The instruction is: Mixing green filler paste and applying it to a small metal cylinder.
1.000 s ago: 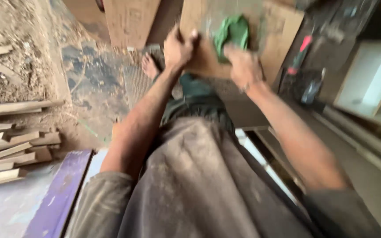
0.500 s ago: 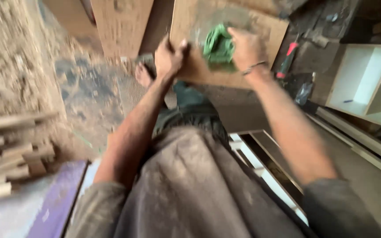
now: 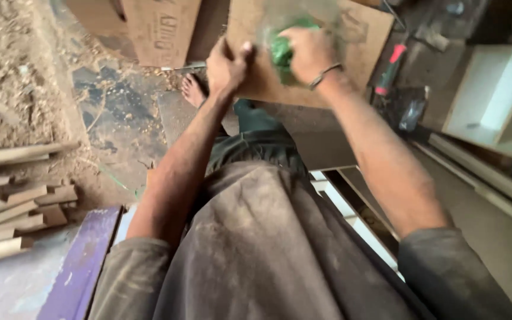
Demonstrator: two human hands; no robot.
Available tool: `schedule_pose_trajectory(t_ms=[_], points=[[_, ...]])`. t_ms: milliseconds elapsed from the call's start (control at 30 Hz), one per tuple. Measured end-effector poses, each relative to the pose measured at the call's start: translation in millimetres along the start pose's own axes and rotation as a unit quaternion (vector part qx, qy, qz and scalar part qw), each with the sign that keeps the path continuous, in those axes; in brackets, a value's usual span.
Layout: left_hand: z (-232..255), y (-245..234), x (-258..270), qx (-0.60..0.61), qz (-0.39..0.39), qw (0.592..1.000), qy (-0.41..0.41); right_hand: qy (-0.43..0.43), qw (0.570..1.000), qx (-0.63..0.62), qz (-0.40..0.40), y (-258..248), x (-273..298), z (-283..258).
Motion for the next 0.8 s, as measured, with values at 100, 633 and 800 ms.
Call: schedule_pose_trajectory(t_ms=[100, 633, 800], points=[[0, 4, -3, -0.010, 0.004, 1.000, 0.004, -0.044, 0.998, 0.019, -0.034, 7, 29, 7], [14, 0, -10, -0.010, -0.012, 1.000, -0.016, 0.120, 0.990, 0.024, -0.066, -30, 40, 39], [-3, 2, 1, -0.030, -0.009, 0.999, -0.017, 0.094, 0.995, -0.044, 0.000, -14, 0, 27]])
Point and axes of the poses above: each hand's wrist, its own x-axis away from the middle knuckle, its own y-axis out of the palm, z = x × y, the point moved 3 cm from there along -x, towards the middle knuckle, and after that the axes turned 7 degrees about z, right-handed, at the moved point
